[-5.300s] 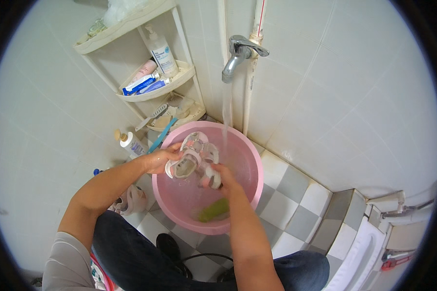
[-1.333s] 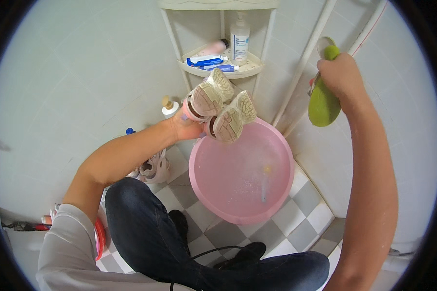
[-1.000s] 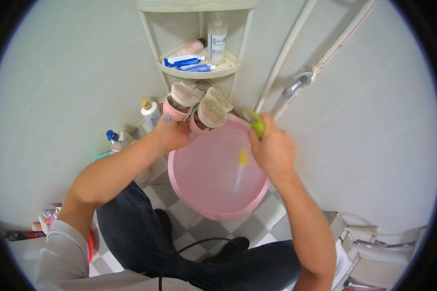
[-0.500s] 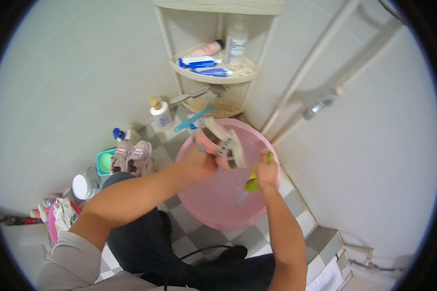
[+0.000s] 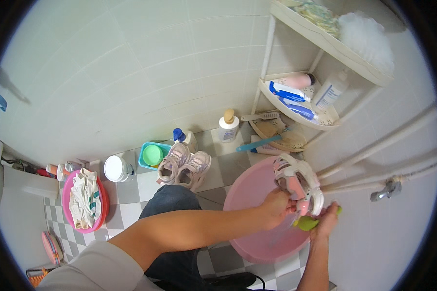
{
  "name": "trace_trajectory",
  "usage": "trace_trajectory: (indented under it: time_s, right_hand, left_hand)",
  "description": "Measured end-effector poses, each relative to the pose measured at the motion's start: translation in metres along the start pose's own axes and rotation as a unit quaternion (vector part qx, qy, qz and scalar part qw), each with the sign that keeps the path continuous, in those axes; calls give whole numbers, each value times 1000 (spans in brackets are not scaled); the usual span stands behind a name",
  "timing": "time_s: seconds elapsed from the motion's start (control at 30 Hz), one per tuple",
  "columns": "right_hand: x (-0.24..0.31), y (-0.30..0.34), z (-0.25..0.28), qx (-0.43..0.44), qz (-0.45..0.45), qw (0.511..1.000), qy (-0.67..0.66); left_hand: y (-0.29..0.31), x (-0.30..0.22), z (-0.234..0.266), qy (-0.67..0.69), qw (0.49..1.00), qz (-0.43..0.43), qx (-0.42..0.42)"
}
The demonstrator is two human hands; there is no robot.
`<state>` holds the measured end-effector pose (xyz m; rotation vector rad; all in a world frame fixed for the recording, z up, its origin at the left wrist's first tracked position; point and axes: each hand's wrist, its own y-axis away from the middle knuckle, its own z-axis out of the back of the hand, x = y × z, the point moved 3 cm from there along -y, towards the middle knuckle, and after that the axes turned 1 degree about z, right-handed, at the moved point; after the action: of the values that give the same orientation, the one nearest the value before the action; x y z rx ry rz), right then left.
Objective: The person washes a pair of children's shoes by hand in a pink basin under running water. They scrub the shoes with a brush, rinse them, and place them on the floor before repeating the process with another pair.
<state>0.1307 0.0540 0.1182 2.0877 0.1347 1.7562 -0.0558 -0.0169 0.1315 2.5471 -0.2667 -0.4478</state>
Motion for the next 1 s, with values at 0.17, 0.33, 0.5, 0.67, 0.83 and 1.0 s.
trace_trajectory:
  time_s: [0.17,0.33,0.5,0.67,0.83,1.0]
  right_hand:
    - [61,53,-38,-72,94,989,-88]
    - [53,106,-87,-70,219,970,78]
    - [30,125,-113,-48,287,943,164]
    - [23,122,-117,-113,267,952,100]
    - [26,117,-108,-125,205,969,54]
    - [27,115,-108,-114,172,978,3]
  left_hand:
    - [3,-14,-11,-97,990,-16,-100]
    - [7,3,-19,-83,991,-36,-101]
    - [-7,5,-20,-111,977,-140,-115]
    - [-26,13,-15,-89,979,-166,-72]
    - [-24,22,-11,-79,990,-112,-27]
    - [-20,28,-7,-88,986,-133,-56]
